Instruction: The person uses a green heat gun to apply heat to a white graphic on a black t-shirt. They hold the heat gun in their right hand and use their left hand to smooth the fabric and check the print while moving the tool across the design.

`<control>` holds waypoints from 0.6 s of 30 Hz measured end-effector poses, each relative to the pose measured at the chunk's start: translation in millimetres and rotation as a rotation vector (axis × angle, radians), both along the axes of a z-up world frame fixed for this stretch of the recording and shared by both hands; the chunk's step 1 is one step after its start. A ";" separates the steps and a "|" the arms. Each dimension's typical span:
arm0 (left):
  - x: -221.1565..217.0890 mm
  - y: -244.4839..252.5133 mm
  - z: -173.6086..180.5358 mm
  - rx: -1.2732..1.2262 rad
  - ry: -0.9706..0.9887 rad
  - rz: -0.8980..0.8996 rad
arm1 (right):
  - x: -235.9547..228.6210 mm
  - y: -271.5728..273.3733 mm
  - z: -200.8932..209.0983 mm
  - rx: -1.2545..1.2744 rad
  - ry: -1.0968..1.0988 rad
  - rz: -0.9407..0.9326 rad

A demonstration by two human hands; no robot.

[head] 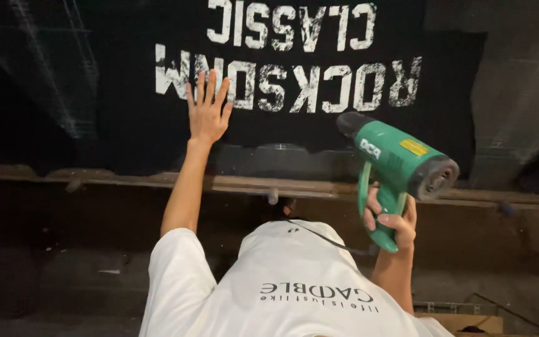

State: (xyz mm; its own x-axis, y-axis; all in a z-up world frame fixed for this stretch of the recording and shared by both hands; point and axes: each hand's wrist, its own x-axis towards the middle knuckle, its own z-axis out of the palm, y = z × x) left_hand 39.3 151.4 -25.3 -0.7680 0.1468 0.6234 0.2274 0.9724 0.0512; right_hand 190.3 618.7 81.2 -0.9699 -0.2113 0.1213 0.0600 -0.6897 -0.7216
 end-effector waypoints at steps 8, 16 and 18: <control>14.0 55.0 -7.6 0.047 -0.004 0.045 | 22.2 44.9 -16.9 -0.017 0.107 -0.006; 22.9 195.1 -19.3 0.144 -0.016 -0.038 | 23.6 115.9 -20.2 -0.083 0.136 0.030; 22.0 240.2 -21.3 0.163 -0.040 -0.038 | 16.3 144.4 -17.0 -0.096 0.153 0.075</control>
